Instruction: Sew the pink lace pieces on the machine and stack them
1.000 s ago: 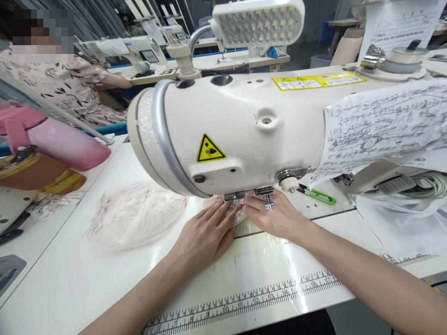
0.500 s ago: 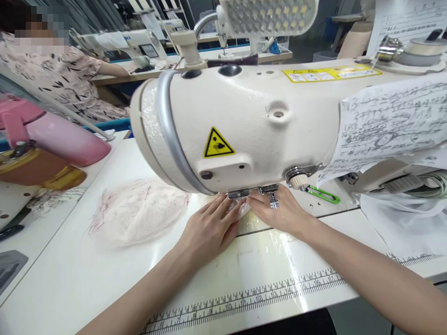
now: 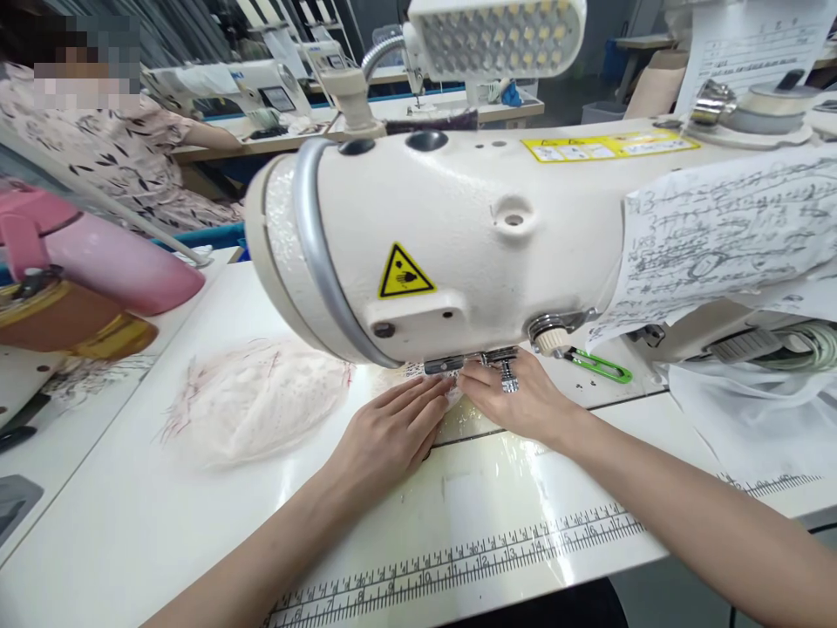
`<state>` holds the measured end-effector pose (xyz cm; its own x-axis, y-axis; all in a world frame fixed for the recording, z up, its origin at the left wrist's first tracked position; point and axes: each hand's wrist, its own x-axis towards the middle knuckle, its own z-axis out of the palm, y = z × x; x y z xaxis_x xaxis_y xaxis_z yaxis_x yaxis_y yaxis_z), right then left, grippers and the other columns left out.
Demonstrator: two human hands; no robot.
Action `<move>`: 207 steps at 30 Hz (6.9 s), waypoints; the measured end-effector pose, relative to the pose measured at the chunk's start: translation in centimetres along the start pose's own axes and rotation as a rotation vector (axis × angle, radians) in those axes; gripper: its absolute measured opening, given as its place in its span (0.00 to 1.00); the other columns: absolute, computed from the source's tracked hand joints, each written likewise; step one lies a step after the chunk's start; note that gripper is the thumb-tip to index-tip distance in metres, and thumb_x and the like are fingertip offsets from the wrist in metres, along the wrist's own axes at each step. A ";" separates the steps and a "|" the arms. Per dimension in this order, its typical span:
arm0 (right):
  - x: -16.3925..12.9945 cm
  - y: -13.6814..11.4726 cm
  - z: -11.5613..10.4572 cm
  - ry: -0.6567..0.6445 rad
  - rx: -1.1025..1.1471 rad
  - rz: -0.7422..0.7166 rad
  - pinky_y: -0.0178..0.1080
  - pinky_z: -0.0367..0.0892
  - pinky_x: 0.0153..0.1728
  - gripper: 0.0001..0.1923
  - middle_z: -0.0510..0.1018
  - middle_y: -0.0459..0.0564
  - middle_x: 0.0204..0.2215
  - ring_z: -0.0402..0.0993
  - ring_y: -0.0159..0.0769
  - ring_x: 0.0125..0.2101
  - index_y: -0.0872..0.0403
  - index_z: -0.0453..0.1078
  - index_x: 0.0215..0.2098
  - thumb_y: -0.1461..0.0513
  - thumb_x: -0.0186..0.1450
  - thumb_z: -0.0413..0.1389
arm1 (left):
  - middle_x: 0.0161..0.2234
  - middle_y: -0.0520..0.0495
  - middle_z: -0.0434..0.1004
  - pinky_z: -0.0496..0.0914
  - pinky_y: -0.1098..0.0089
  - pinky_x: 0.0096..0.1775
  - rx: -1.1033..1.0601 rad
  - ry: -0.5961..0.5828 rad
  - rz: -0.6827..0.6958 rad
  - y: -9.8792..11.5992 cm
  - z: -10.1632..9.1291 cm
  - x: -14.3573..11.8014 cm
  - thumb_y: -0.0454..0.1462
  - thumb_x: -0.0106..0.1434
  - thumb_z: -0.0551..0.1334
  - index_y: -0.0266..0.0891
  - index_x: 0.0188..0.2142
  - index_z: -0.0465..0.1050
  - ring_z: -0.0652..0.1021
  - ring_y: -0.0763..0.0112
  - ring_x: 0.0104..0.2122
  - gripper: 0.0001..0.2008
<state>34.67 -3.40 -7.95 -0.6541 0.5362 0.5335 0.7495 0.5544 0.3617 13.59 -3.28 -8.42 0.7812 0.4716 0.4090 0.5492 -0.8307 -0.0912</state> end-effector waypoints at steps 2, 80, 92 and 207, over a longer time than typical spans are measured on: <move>-0.1 -0.2 0.1 0.004 0.064 0.018 0.40 0.56 0.29 0.08 0.79 0.44 0.37 0.68 0.31 0.27 0.52 0.72 0.38 0.67 0.65 0.51 | 0.49 0.41 0.77 0.72 0.62 0.53 -0.007 -0.001 -0.013 -0.2 -0.1 0.1 0.29 0.65 0.53 0.32 0.43 0.72 0.77 0.64 0.49 0.11; -0.2 -1.8 1.0 0.096 0.707 -0.064 0.33 0.69 0.34 0.14 0.78 0.43 0.26 0.72 0.29 0.32 0.51 0.74 0.29 0.66 0.67 0.49 | 0.56 0.39 0.69 0.67 0.55 0.54 -0.049 -0.141 0.030 -1.5 -0.9 -0.1 0.36 0.58 0.55 0.32 0.56 0.66 0.71 0.56 0.56 0.26; -0.4 -1.0 0.6 0.041 0.612 -0.023 0.33 0.62 0.30 0.13 0.76 0.41 0.25 0.70 0.28 0.31 0.53 0.72 0.29 0.66 0.67 0.47 | 0.56 0.39 0.69 0.63 0.52 0.55 -0.016 -0.164 -0.038 -0.7 -1.0 0.2 0.38 0.58 0.56 0.34 0.57 0.66 0.71 0.54 0.54 0.26; -0.8 -0.7 0.8 -0.159 0.349 0.340 0.38 0.53 0.33 0.14 0.80 0.43 0.40 0.73 0.32 0.32 0.47 0.73 0.45 0.57 0.71 0.47 | 0.50 0.45 0.76 0.67 0.59 0.52 0.076 0.011 -0.100 0.0 0.0 0.6 0.37 0.66 0.56 0.34 0.52 0.70 0.76 0.62 0.46 0.17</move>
<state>34.58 -3.75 -9.28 -0.4072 0.7980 0.4442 0.8616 0.4970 -0.1030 14.04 -2.96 -8.20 0.7182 0.5476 0.4293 0.6456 -0.7545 -0.1178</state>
